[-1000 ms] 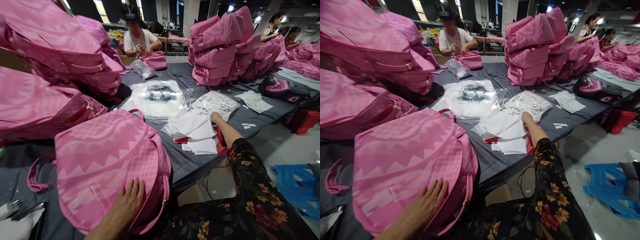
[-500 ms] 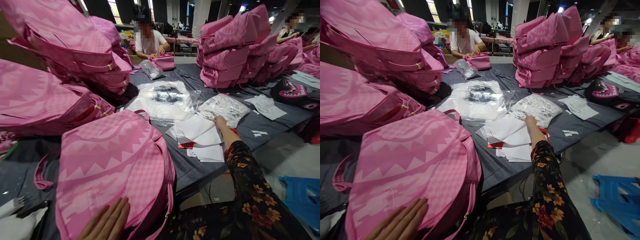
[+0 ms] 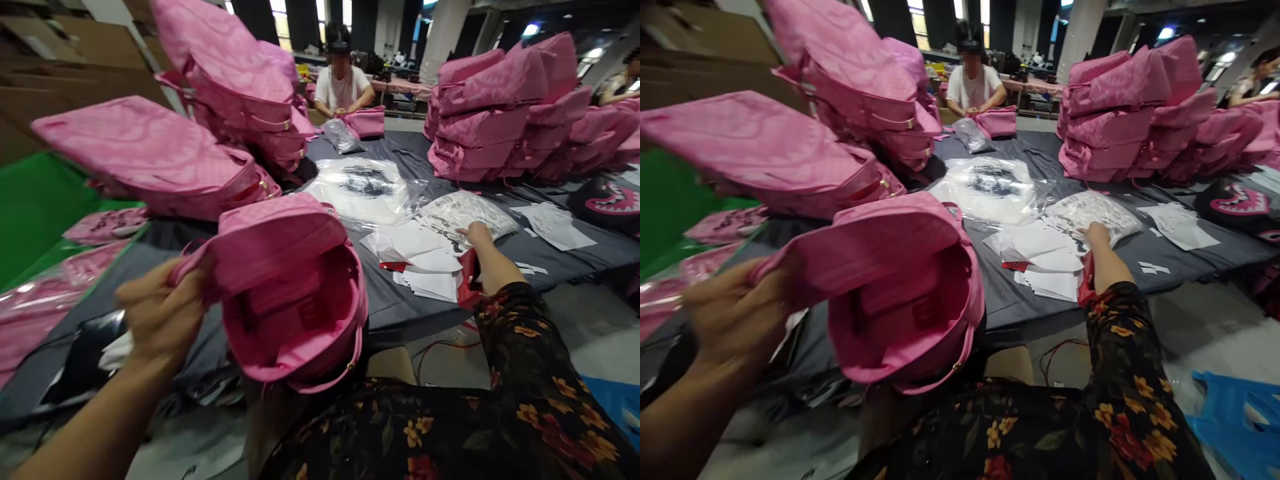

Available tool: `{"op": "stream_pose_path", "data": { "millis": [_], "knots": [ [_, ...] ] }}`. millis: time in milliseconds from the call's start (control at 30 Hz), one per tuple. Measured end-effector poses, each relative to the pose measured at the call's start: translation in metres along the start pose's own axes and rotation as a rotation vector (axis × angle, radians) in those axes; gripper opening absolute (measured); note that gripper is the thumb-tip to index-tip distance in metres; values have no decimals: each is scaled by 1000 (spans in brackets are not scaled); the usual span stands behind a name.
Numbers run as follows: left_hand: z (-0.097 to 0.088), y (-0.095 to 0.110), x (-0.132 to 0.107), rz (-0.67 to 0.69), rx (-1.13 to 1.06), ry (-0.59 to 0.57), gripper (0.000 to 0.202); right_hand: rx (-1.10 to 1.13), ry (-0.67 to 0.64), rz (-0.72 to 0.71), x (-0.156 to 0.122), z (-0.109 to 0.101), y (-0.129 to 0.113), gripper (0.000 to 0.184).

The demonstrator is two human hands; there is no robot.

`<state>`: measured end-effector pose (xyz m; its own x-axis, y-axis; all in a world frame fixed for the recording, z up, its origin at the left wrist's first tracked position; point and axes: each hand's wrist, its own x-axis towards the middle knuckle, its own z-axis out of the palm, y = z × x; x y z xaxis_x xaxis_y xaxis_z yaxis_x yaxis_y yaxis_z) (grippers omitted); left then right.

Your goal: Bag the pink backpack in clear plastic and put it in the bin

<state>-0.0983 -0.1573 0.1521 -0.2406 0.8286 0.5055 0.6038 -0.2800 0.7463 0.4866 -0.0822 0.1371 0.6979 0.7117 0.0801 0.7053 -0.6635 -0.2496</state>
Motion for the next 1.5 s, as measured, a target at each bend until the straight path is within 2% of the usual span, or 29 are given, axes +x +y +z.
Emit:
{"op": "stream_pose_path", "data": {
  "millis": [67,100,133,200,233,267,333,367,433,467,500,533,567,633,667,733,800,867,933,1000,1033,1067,1133,1200,1233,1267,1367,1433,1500],
  "knots": [
    [10,9,15,-31,-96,24,46,20,75,-86,-17,-15,-22,49],
    [14,12,21,-24,-114,8,47,67,153,-190,-32,-20,-34,48],
    [17,15,27,-3,-125,-5,47,146,238,-348,-54,-23,-44,47],
    [21,20,36,34,-117,-35,46,353,359,-781,-114,-20,-58,47],
    [21,22,39,47,-106,-50,46,435,274,-1024,-149,-14,-63,48],
    [21,24,42,54,-95,-70,45,455,112,-1231,-185,-5,-69,44],
    [21,25,46,58,-79,-90,44,453,-3,-1389,-245,17,-87,38],
    [20,25,47,59,-79,-90,44,449,-44,-1460,-267,29,-101,34],
    [20,23,49,65,-98,-81,43,421,-66,-1742,-286,47,-133,32],
    [19,21,49,70,-111,-73,43,430,-22,-1861,-285,53,-149,33],
    [19,20,49,78,-122,-77,43,479,58,-1916,-279,56,-162,34],
    [19,20,48,88,-131,-86,44,568,172,-1911,-270,56,-172,35],
    [19,19,47,100,-135,-91,44,680,296,-1830,-258,54,-180,36],
    [20,20,44,129,-123,-101,44,878,481,-1523,-235,49,-188,38],
    [21,21,43,144,-112,-106,42,932,509,-1371,-224,47,-192,41],
    [23,21,43,162,-86,-114,39,958,414,-1183,-208,47,-201,51],
    [25,19,45,175,-58,-120,37,958,240,-1143,-197,49,-212,55],
    [27,15,50,190,-41,-114,39,960,167,-1138,-195,49,-220,49],
    [29,9,56,196,-40,-108,42,960,274,-1124,-202,45,-221,38],
    [32,4,63,185,-54,-97,41,938,385,-1205,-220,45,-220,26],
    [34,2,67,177,-64,-95,40,900,356,-1306,-232,50,-221,21],
    [36,0,71,171,-78,-97,39,832,251,-1427,-245,58,-224,17],
    [40,0,77,164,-108,-118,38,592,-143,-1596,-272,86,-239,14],
    [42,1,80,164,-123,-140,38,346,-493,-1548,-295,121,-264,17],
    [42,2,80,163,-122,-148,38,277,-574,-1502,-303,139,-278,17],
    [42,2,80,159,-118,-155,37,241,-608,-1447,-309,155,-291,16],
    [37,1,79,134,-100,-175,37,293,-572,-1212,-316,190,-319,19],
    [34,0,79,126,-89,-184,36,341,-563,-1061,-317,202,-325,22],
    [34,-2,80,128,-82,-182,36,368,-571,-1009,-318,209,-326,18]
  ]
}}
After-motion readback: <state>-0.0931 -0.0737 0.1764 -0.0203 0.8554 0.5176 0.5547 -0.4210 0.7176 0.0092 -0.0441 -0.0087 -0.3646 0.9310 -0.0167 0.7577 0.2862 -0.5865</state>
